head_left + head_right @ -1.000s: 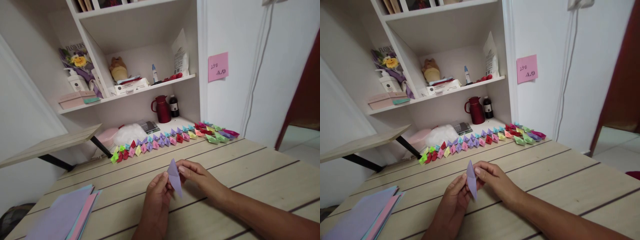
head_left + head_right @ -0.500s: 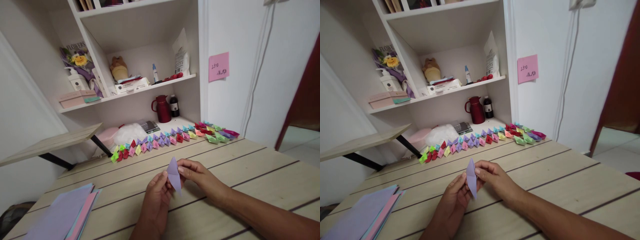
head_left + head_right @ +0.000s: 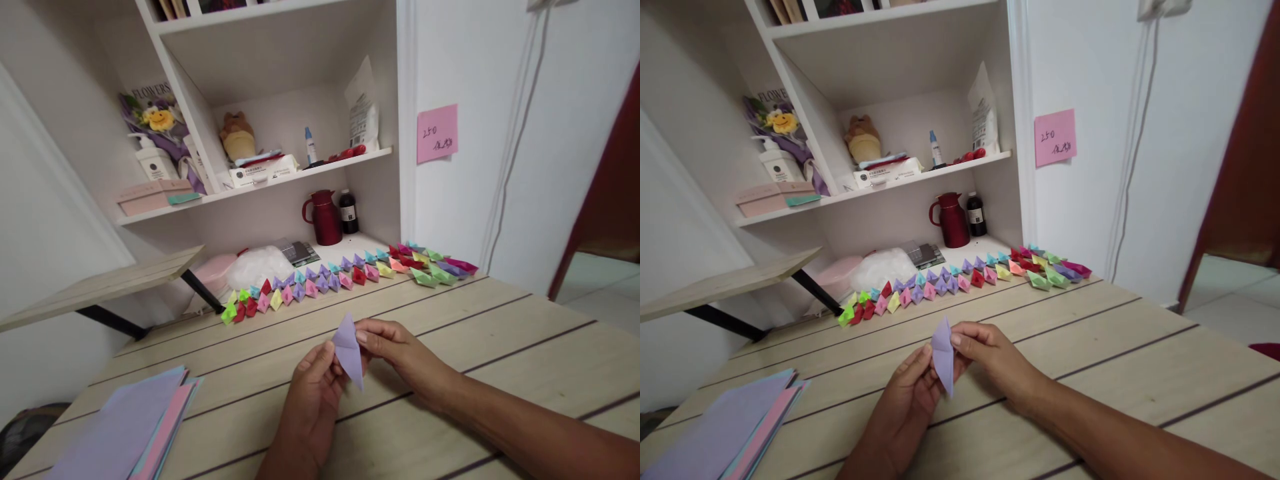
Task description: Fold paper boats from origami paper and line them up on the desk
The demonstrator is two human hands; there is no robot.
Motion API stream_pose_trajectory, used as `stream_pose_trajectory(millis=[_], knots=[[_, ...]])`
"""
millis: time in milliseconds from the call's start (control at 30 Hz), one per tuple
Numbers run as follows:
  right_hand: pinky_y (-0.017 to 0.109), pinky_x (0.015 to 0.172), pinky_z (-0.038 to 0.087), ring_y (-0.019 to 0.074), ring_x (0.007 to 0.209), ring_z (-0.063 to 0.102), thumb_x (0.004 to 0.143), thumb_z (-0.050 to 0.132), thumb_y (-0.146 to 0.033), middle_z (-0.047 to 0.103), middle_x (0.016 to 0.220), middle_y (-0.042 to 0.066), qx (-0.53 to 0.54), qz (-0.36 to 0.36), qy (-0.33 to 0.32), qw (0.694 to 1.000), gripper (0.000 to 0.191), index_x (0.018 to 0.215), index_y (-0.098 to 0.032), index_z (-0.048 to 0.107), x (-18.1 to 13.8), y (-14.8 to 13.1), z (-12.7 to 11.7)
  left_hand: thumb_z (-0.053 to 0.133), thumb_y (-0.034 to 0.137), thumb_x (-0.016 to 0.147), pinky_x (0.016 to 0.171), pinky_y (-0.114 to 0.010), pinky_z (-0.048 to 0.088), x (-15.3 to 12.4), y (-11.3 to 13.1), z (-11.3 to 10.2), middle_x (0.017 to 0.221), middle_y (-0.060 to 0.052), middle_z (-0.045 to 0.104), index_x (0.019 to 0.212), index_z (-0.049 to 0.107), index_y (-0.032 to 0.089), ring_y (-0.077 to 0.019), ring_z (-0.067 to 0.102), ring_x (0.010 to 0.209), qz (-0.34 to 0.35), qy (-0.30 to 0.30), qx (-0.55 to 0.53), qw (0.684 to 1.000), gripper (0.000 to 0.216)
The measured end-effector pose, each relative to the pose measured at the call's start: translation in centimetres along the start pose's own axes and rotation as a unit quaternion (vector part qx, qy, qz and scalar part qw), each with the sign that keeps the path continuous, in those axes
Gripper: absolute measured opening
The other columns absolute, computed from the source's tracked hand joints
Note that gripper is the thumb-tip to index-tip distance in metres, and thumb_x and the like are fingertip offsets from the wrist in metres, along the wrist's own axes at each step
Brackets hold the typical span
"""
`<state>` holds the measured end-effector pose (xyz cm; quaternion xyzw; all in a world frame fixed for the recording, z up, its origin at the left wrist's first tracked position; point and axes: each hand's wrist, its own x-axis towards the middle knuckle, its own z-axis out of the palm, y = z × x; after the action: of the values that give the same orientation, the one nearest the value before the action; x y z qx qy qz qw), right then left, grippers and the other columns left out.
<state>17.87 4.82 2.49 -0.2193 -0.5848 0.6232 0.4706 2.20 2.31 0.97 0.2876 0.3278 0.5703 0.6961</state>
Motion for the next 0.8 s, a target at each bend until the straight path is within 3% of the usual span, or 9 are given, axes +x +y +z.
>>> stream_pose_trajectory(millis=[333, 500, 633, 800], knots=[[0.029, 0.065, 0.049, 0.0156, 0.064, 0.06, 0.082, 0.062, -0.047, 0.066, 0.068, 0.004, -0.033, 0.004, 0.012, 0.999, 0.035, 0.088, -0.014, 0.071, 0.0, -0.2, -0.1, 0.067, 0.026, 0.081, 0.074, -0.024, 0.045, 0.2, -0.2, -0.2, 0.076, -0.004, 0.062, 0.085, 0.069, 0.012, -0.0115, 0.057, 0.072, 0.008, -0.013, 0.006, 1.0, 0.015], [0.028, 0.067, 0.047, 0.0147, 0.069, 0.059, 0.077, 0.068, -0.036, 0.066, 0.076, 0.001, -0.057, 0.01, 0.049, 0.997, 0.024, 0.092, -0.017, 0.068, 0.1, 0.4, -0.2, 0.07, 0.028, 0.078, 0.077, -0.025, 0.045, 0.1, -0.3, 0.1, 0.079, -0.006, 0.065, 0.086, 0.07, 0.012, -0.0126, 0.058, 0.074, 0.032, 0.014, 0.025, 0.999, 0.018], [0.026, 0.067, 0.045, 0.0147, 0.073, 0.058, 0.072, 0.07, -0.025, 0.065, 0.083, 0.0, -0.064, 0.027, 0.058, 0.996, 0.038, 0.108, -0.019, 0.061, 0.1, 1.5, -0.2, 0.071, 0.028, 0.077, 0.082, -0.028, 0.045, -0.2, -0.6, 0.7, 0.082, -0.008, 0.068, 0.085, 0.071, 0.011, -0.0168, 0.061, 0.081, 0.05, 0.014, 0.058, 0.997, 0.019], [0.024, 0.062, 0.043, 0.0133, 0.068, 0.054, 0.073, 0.064, -0.016, 0.06, 0.079, -0.002, -0.129, 0.009, 0.07, 0.989, 0.04, 0.111, -0.021, 0.056, -0.3, 1.5, 0.2, 0.07, 0.03, 0.078, 0.083, -0.031, 0.046, -0.5, -0.7, 1.1, 0.088, -0.011, 0.07, 0.091, 0.071, 0.011, -0.0203, 0.062, 0.086, 0.054, 0.005, 0.065, 0.996, 0.023]])
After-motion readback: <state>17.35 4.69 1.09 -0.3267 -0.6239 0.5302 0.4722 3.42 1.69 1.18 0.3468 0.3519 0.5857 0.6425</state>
